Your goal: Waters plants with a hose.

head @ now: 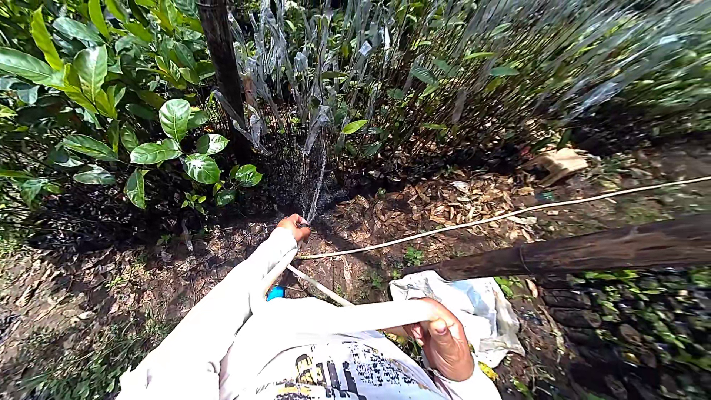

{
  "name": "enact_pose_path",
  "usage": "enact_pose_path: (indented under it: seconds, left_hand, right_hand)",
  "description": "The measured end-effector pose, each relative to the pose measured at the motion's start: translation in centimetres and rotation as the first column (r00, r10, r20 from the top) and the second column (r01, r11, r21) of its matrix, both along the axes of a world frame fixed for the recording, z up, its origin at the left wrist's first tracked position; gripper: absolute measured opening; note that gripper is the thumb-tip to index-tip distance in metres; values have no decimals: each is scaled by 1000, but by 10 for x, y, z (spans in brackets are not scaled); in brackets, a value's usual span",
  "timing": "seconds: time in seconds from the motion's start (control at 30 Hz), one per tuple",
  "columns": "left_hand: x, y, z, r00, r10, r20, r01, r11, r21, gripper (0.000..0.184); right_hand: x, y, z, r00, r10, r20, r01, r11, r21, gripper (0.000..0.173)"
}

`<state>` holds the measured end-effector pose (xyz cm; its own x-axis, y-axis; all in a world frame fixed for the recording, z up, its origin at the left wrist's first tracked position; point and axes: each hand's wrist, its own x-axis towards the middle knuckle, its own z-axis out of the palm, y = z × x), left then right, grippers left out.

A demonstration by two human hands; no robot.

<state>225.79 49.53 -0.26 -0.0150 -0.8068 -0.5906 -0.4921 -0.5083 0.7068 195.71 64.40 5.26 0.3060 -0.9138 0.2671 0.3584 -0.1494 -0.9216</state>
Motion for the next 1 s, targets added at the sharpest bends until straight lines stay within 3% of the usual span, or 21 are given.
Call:
enact_pose_path:
  seconds: [0.13, 0.3, 0.73, 1.0]
  left_hand:
    - [-6, 4, 4, 998, -45, -33, 47, 998, 37, 34]
    - [-3, 0, 4, 999, 17, -47, -16, 1000, 9, 33]
    - [23, -23, 2, 982, 134, 132, -127, 990, -65, 37]
    - [7, -27, 3, 996, 66, 62, -61, 995, -74, 35]
  right_hand:
    - [2, -3, 2, 1000, -5, 4, 5, 1000, 6, 30]
    - [2, -5, 2, 1000, -3, 4, 3, 1000, 5, 30]
    - [-2, -5, -2, 998, -50, -23, 51, 998, 34, 29]
    - [0, -9, -3, 1000, -29, 9, 28, 999, 24, 29]
